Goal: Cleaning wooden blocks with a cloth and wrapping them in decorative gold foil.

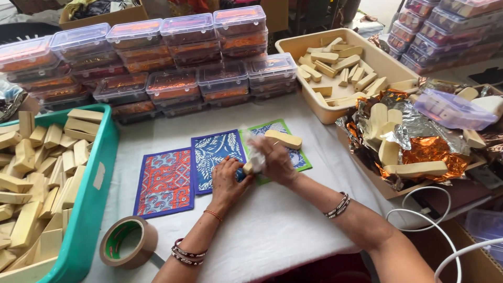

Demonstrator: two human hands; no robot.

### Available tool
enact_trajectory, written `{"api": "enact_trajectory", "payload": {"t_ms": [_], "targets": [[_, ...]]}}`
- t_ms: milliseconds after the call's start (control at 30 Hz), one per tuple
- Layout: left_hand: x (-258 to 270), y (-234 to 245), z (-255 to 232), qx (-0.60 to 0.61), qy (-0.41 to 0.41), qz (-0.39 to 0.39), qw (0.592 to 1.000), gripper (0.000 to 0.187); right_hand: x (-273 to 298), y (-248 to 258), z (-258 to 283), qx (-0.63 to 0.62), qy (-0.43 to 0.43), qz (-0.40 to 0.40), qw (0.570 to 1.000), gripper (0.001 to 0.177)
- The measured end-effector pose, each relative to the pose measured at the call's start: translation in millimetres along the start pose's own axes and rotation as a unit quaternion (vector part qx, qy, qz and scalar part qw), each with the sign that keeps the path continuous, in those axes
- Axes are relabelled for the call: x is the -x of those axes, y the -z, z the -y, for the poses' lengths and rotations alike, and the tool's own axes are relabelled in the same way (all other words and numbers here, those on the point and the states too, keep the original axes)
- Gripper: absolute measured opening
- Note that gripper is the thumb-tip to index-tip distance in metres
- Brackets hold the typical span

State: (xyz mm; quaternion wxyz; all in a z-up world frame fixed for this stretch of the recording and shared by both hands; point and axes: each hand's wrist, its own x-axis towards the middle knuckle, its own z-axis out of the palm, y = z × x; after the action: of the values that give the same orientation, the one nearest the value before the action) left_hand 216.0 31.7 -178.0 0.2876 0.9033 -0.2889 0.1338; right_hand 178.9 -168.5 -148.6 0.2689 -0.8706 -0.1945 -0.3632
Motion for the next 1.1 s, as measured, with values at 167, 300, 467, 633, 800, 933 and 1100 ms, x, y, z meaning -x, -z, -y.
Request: {"api": "enact_trajectory", "payload": {"t_ms": [167, 300, 467, 633, 800, 933, 1100], "targets": [[-1.6, -2.2, 0.6, 0.026, -0.019, 0.002, 0.999, 0.055, -0.3, -21.4, 4.1, 0.1, 0.115, 0.177, 0.972, 0.067], [-2.8, -6.0, 2.6, 0.019, 0.011, 0.026, 0.999, 0.045, -7.8, -8.9, -8.8, 0.119, 0.021, 0.222, 0.968, 0.052], [-5.6, -11.7, 11.8, 0.029, 0.022, 0.031, 0.999, 0.037, 1.0, 4.1, -60.9, 0.189, -0.004, 0.174, 0.966, 0.041], [-1.7, 11.3, -6.9, 0.053, 0.088, 0.03, 0.994, 0.041, 2.6, 11.7, -62.6, 0.19, -0.067, 0.107, 0.974, 0.054], [-1.4, -1.1, 1.9, 0.016, 0.05, 0.015, 0.999, 0.055, 6.3, -11.7, -32.9, 0.055, 0.018, 0.085, 0.995, 0.061], [-1.3, -4.0, 6.2, -0.03, 0.014, 0.025, 0.999, 0.06, 5.8, -19.1, -6.2, 0.154, 0.119, 0.22, 0.956, 0.077], [-2.5, 3.4, -3.4, -0.039, 0.027, 0.042, 0.998, 0.053, -1.7, -11.0, -20.3, 0.132, 0.02, 0.244, 0.96, 0.066]]}}
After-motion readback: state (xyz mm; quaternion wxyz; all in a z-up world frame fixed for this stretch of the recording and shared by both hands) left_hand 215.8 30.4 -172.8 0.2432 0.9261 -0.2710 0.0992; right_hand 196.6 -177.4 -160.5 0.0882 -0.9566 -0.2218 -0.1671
